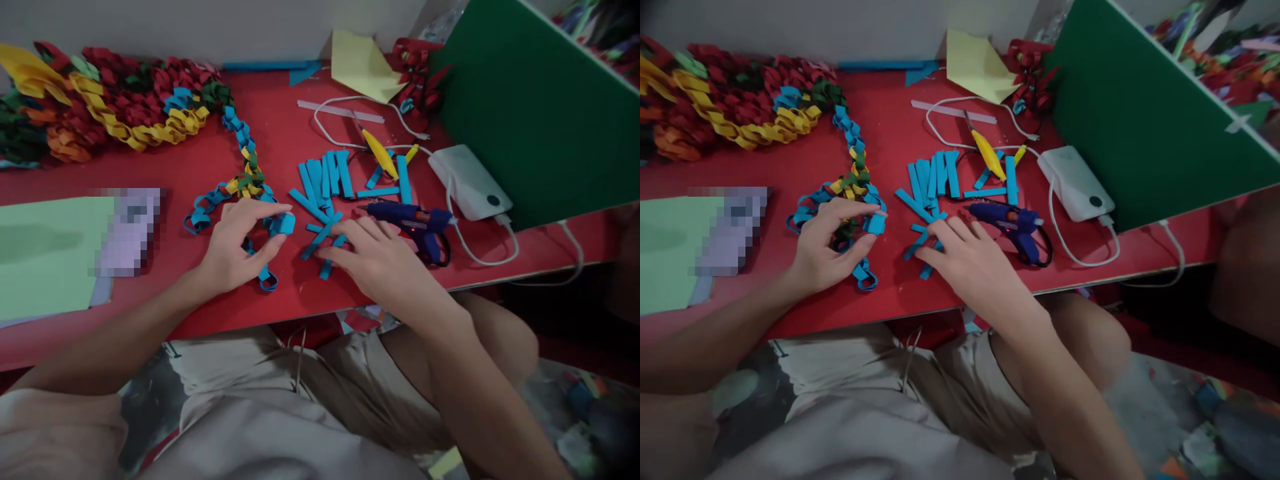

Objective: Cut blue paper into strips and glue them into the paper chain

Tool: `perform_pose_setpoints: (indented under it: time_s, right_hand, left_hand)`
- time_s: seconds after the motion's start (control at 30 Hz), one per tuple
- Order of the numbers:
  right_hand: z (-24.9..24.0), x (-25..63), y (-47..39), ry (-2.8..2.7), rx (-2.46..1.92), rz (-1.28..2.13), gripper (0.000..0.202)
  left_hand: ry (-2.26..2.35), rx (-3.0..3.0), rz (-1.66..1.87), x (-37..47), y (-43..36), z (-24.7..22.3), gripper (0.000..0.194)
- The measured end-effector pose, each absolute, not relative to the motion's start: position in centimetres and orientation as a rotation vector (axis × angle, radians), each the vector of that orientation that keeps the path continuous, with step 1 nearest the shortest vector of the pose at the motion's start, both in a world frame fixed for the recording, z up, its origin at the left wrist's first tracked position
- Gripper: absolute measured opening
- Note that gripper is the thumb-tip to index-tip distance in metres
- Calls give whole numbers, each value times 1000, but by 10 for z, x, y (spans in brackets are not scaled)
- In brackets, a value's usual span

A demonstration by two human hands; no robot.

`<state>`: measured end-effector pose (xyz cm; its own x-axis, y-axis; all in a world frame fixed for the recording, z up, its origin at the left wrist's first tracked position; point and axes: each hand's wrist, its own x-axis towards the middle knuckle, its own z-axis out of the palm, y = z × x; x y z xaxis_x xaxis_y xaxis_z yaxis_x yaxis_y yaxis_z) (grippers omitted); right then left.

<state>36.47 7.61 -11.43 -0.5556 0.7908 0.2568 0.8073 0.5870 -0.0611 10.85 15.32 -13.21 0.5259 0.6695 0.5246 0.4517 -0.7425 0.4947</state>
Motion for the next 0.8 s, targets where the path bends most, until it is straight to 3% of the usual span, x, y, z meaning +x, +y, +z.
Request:
perform_pose_setpoints:
  time_s: [0.2, 0.37, 0.53, 0.8]
  right_hand:
    - [-123, 361, 85, -2529, -1278, -87, 19]
    - [-110, 346, 84, -2029, -1226, 148, 10]
    - [-110, 327, 84, -1888, -1081, 386, 9]
    - [-100, 342, 85, -1933, -1179, 404, 23]
  left_hand:
    - [919, 2531, 1011, 108, 154, -133, 28]
    - [809, 2560, 997, 112, 144, -127, 48]
    - [730, 2233, 1178, 120, 133, -120, 8]
    - [841, 2134, 1049, 117, 134, -120, 9]
